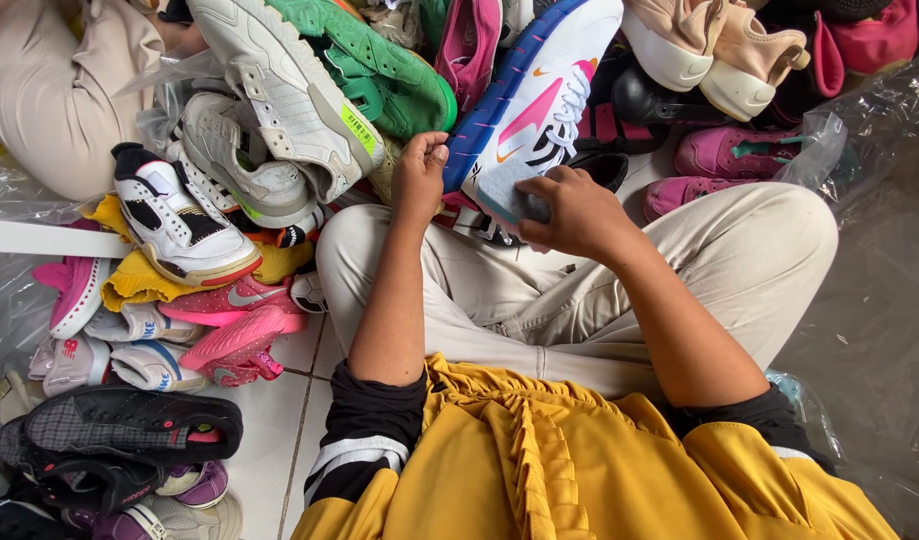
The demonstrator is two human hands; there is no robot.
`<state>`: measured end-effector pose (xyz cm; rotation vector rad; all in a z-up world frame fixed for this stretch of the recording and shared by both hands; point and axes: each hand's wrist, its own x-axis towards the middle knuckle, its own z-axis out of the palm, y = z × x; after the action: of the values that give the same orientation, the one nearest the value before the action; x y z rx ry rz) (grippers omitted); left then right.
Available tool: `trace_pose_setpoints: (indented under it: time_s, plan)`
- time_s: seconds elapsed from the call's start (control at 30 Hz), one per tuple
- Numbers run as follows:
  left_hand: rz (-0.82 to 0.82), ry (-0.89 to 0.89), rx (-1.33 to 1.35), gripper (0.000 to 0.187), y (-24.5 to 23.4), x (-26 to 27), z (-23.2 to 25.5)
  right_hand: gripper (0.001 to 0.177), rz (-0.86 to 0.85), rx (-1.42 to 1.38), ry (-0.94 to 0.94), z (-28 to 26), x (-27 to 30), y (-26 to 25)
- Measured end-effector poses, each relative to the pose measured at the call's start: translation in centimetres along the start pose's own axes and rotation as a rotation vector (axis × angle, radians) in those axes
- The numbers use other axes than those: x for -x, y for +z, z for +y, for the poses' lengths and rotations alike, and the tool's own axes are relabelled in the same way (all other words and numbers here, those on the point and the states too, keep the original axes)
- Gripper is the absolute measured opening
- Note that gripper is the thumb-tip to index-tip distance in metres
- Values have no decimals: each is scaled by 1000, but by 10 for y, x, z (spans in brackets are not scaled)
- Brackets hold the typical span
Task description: The person scrubs a white, blue, and pink sneaker with a blue sponge. They clean the upper, sides, and sole of the shoe while sitting on the floor surrounded by other shoes.
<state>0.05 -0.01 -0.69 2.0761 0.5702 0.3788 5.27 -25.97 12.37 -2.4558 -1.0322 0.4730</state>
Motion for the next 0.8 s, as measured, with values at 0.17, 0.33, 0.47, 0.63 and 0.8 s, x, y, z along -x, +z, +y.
trace_pose_setpoints:
  time_s: [0.17, 0.33, 0.47, 0.63, 0.8]
  plan:
    - [2, 2, 1, 19, -2, 1, 1, 54, -88, -274, 32, 1, 2, -34]
    - [14, 1, -1, 18, -2, 0, 0, 48, 456, -358, -118, 58, -27, -5]
    - [-4, 25, 46, 22, -3, 1, 5, 60, 683, 243, -31, 73, -51, 5]
    - [2, 14, 40, 21, -6, 3, 11, 65, 711, 407, -91, 54, -43, 15]
    - [29, 0, -41, 18, -2, 2, 8, 65, 743, 550, -227, 26, -25, 29]
